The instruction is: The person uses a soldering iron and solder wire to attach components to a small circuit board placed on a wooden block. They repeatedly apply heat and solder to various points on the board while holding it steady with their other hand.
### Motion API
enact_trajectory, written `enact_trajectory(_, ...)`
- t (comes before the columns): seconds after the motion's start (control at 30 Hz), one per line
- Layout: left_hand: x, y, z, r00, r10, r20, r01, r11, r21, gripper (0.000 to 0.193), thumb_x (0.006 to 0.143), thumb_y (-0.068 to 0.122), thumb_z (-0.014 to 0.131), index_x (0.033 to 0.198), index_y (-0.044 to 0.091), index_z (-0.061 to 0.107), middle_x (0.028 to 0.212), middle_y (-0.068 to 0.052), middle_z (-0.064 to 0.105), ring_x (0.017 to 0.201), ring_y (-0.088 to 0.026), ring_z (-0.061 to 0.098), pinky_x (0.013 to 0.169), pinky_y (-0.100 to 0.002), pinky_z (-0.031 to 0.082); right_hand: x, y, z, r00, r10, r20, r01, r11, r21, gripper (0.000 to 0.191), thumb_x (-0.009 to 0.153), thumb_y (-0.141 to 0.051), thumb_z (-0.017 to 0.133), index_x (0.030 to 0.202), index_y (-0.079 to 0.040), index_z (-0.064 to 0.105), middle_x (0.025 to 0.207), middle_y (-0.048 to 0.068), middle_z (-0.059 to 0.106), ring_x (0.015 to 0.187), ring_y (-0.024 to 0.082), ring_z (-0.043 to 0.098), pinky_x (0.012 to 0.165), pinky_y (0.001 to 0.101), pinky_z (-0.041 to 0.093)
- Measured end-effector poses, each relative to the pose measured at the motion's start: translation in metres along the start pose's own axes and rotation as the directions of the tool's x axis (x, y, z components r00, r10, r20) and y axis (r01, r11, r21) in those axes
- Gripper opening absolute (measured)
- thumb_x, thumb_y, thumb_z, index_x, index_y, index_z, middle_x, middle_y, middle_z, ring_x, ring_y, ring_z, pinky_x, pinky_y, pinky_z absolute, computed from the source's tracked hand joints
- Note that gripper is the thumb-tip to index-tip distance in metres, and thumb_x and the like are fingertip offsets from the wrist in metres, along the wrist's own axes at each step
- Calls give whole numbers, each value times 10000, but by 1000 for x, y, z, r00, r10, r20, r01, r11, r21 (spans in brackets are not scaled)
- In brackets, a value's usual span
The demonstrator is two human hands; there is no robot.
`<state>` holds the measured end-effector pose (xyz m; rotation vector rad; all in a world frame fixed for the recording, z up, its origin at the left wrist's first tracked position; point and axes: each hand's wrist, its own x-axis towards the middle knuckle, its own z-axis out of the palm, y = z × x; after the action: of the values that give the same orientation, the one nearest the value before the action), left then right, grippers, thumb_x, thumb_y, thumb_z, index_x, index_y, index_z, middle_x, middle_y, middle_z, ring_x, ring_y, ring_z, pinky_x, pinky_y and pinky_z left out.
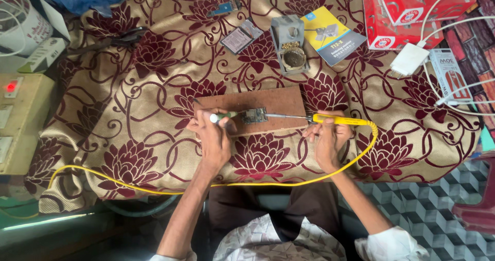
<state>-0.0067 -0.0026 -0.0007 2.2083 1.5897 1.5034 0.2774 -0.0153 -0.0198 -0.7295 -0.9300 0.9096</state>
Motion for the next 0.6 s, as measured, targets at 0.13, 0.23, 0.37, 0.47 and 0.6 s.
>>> enact_trajectory(0.13, 0, 0, 3, 1000, -7, 10, 7, 997, 74, 185, 1027, 167, 436, 1099, 68, 575, 987, -78, 524, 1009, -215, 414, 907, -420, 209, 1, 0, 1, 1000, -21, 11, 22, 988, -154, 260, 1074, -240, 624, 996, 7, 597, 624, 36, 538, 485, 128, 571, 444, 266, 495)
enact_trajectory(0.23, -1, 0, 3, 999, 12, 42, -13, 1000, 4, 222, 1031, 216, 398, 1062, 85, 574, 976, -90, 500, 1028, -231, 411, 926, -419, 216, 1, -1, 3, 999, 3, -37, -9, 983, -185, 262, 1095, -207, 637, 959, 5, 565, 639, 37, 524, 501, 124, 556, 469, 261, 484)
enact_trajectory(0.37, -3, 0, 1, 985, 102, 141, -84, 988, -128, 295, 1093, 277, 324, 1093, 77, 542, 1024, -89, 556, 1086, -235, 434, 980, -440, 234, 3, -5, 7, 997, 20, -75, -35, 979, -201, 251, 1075, -231, 619, 995, 5, 588, 653, 30, 524, 497, 121, 565, 444, 246, 452)
enact_trajectory(0.47, -3, 1, -1, 968, 95, 231, -42, 974, -223, 323, 1128, 280, 259, 1084, 74, 504, 954, -8, 638, 1068, -201, 466, 1003, -453, 255, 3, -7, 8, 994, 20, -107, -37, 985, -166, 259, 1056, -263, 604, 1042, -5, 611, 647, 29, 531, 489, 116, 566, 427, 238, 436)
enact_trajectory(0.6, 1, 0, -2, 869, -223, 442, 469, 654, -593, 233, 1085, 328, 262, 1067, 175, 437, 869, 179, 658, 857, -98, 598, 899, -394, 414, 3, -8, 8, 984, 65, -166, -64, 998, 8, 226, 1050, -252, 632, 1025, -29, 605, 591, 2, 475, 458, 103, 531, 418, 231, 424)
